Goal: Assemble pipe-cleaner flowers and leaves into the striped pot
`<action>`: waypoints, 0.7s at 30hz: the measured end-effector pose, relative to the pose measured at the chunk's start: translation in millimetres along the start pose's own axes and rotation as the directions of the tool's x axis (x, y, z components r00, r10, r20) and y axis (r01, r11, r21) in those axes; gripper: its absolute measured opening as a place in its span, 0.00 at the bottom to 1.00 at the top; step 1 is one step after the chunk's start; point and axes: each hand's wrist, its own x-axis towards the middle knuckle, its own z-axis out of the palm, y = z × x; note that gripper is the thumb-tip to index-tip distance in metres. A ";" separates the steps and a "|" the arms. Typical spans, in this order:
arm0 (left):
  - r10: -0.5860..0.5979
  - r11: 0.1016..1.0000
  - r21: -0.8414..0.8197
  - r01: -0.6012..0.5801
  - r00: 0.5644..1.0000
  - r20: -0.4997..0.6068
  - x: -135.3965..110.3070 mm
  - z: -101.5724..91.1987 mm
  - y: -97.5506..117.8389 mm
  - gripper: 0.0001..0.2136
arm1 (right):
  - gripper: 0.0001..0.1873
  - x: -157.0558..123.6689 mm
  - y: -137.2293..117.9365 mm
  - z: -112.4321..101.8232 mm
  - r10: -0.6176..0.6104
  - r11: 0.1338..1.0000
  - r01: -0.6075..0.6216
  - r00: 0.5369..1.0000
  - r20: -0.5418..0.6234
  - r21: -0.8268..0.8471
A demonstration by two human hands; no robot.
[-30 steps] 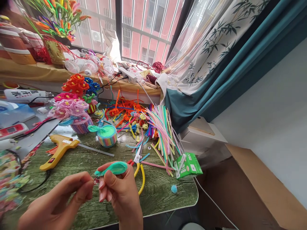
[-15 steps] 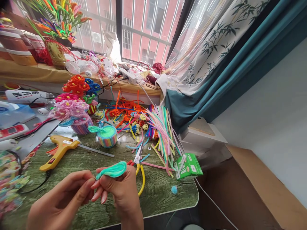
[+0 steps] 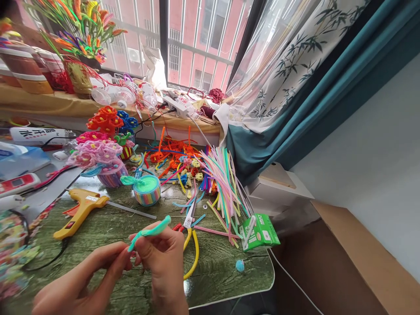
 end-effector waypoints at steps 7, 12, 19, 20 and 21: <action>0.323 0.906 0.297 -0.302 0.946 -0.022 0.0 -2.9 -5.8 0.07 | 0.14 -2.7 3.4 3.5 0.021 1.000 -0.021 1.000 0.022 0.004; 0.496 0.817 0.327 -0.475 0.868 0.023 -2.2 -3.6 -16.2 0.03 | 0.16 -3.8 0.1 1.4 0.026 0.997 -0.022 0.998 0.053 -0.072; 0.578 0.755 0.369 -0.542 0.816 0.013 -8.3 -4.2 -19.4 0.05 | 0.16 -3.4 -2.0 -2.4 -0.014 0.996 0.022 0.996 0.094 -0.082; 0.573 0.758 0.374 -0.534 0.820 0.011 -9.1 -3.5 -18.1 0.04 | 0.15 -3.4 -1.6 -2.6 -0.025 0.996 0.033 0.995 0.092 -0.087; 0.560 0.765 0.375 -0.524 0.828 0.013 -10.1 -2.7 -16.9 0.04 | 0.14 -3.4 -1.2 -2.5 -0.036 0.994 0.045 0.995 0.094 -0.096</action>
